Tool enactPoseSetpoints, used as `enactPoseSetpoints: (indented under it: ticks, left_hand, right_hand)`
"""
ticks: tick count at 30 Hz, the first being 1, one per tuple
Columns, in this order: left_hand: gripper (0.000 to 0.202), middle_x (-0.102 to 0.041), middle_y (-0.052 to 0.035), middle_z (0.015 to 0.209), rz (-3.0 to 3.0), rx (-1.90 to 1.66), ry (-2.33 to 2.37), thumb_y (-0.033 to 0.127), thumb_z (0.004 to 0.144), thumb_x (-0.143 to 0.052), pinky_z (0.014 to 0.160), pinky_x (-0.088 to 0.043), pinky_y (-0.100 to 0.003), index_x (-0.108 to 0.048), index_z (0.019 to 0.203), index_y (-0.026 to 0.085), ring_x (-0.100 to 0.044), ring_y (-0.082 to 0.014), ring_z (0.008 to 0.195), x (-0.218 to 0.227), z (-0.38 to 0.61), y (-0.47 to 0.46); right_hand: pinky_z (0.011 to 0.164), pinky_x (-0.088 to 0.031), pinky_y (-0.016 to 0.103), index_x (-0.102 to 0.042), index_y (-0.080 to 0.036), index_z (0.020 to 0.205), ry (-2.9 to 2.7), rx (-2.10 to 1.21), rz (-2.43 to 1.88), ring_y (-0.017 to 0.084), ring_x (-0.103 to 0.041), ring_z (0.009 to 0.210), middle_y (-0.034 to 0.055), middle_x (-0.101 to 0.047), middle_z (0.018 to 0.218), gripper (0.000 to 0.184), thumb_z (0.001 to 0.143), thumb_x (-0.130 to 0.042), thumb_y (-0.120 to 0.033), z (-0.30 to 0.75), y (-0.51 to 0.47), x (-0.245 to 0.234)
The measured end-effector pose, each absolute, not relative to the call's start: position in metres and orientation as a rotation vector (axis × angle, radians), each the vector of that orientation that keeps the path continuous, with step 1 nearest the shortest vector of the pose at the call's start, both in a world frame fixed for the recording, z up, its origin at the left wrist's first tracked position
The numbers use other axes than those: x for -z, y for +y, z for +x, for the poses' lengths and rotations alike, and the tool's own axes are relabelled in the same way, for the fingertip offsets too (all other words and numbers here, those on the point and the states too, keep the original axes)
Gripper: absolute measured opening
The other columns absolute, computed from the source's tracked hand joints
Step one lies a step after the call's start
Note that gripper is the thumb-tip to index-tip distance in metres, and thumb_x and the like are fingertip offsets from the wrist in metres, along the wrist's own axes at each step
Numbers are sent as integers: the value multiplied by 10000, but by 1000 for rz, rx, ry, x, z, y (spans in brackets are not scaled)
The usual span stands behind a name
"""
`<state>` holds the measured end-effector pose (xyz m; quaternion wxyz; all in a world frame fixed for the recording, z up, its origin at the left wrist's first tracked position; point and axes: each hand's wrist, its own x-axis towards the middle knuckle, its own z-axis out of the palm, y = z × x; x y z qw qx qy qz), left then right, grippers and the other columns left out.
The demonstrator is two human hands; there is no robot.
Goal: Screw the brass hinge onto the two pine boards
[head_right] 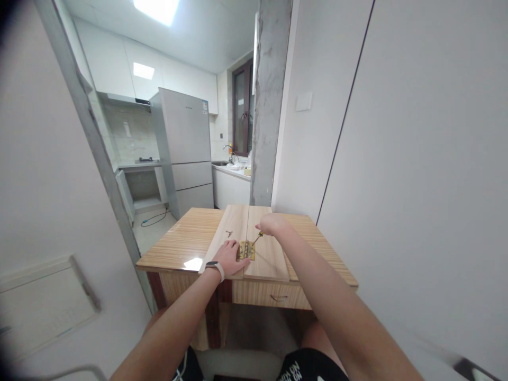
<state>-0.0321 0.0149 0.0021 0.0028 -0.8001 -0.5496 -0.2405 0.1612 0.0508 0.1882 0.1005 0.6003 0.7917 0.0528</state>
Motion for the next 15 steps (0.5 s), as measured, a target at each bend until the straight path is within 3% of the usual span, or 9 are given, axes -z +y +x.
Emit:
enactPoseSetpoints:
  ticks: [4,8,10,12,15]
  left_hand:
    - [719,-598,-154,1300,-2500,753,-1731,792,832,-489,1083,-368,-480,-611,1248,218,-489,-357,1259,-3,-32,15]
    - [721,-600,-152,1303,-2503,742,-1733,798,831,-483,1085,-367,-489,-613,1249,225,-490,-360,1258,-5,-32,15]
    - [721,-601,-150,1299,-2503,740,-1736,802,831,-479,1084,-369,-486,-614,1243,225,-492,-358,1257,-6,-31,14]
    - [717,-601,-148,1296,-2504,737,-1741,801,834,-476,1084,-370,-482,-613,1239,225,-493,-356,1256,-6,-32,14]
    - [714,-602,-148,1298,-2504,729,-1750,800,836,-475,1081,-374,-479,-614,1237,225,-491,-355,1258,-7,-32,13]
  right_hand:
    - [836,-504,316,-749,-93,1179,2369,-182,1801,310,-693,1113,233,-720,1199,520,960,-597,-540,162,53,-186]
    - [746,-473,251,-748,-217,1102,2496,-156,1696,231,-707,1012,102,-759,1122,317,836,-791,-383,164,56,-185]
    - [736,-463,234,-736,-241,1098,2529,-140,1646,208,-703,995,59,-763,1093,324,797,-828,-315,163,57,-184]
    - [760,-475,244,-738,-223,1114,2506,-143,1648,221,-702,1014,80,-759,1113,366,791,-838,-361,162,57,-183]
    - [843,-508,308,-751,-143,1154,2366,-159,1756,295,-697,1083,186,-732,1181,517,843,-757,-555,157,54,-183]
